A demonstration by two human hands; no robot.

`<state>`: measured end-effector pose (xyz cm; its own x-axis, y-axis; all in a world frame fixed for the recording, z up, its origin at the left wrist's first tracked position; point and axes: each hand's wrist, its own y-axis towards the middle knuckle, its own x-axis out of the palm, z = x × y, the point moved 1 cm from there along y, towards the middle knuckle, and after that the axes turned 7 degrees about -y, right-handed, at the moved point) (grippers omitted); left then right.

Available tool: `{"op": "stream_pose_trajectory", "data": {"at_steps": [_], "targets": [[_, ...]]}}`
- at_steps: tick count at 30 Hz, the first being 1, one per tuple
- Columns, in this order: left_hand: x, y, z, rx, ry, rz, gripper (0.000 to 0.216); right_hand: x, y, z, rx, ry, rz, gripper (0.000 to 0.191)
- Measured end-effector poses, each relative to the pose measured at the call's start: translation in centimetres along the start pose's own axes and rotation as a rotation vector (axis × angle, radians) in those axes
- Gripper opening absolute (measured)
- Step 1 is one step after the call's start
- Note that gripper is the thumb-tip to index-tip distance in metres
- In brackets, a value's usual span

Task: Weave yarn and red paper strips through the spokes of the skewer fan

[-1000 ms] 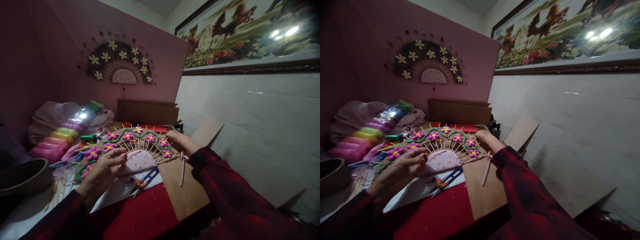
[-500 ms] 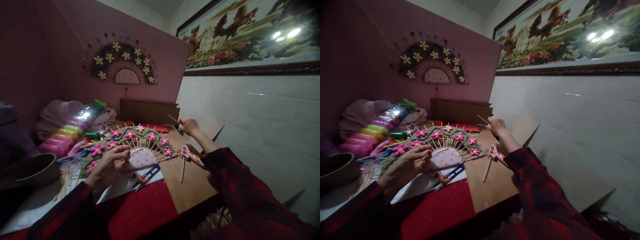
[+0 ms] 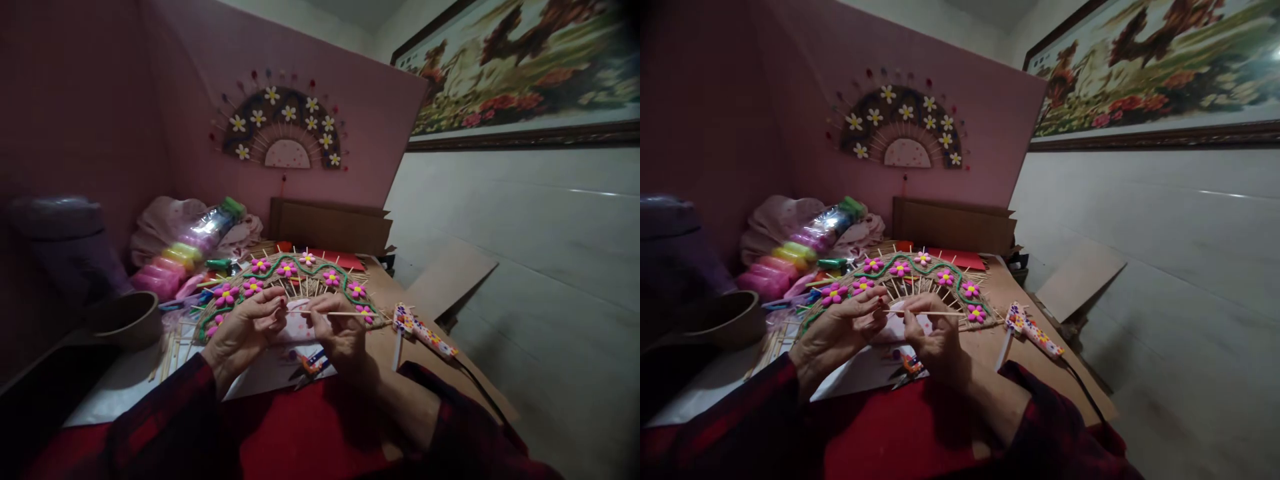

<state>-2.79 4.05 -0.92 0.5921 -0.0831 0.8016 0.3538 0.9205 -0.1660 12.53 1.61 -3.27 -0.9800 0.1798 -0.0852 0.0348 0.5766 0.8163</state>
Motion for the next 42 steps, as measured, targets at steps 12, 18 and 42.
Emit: {"op": "stream_pose_trajectory", "data": {"at_steps": [12,18,42], "targets": [[-0.2,0.1,-1.0,-0.091,-0.036,-0.135,0.013,-1.2,-0.7,0.5,-0.139,-0.218,-0.022,0.014],[-0.1,-0.1,-0.9,-0.083,-0.012,-0.046,0.017,-1.2,-0.6,0.3,-0.144,-0.246,-0.02,0.019],[0.3,-0.1,-0.9,-0.075,-0.014,-0.074,0.022,-1.2,-0.9,0.8,-0.17,-0.259,-0.05,0.024]]}}
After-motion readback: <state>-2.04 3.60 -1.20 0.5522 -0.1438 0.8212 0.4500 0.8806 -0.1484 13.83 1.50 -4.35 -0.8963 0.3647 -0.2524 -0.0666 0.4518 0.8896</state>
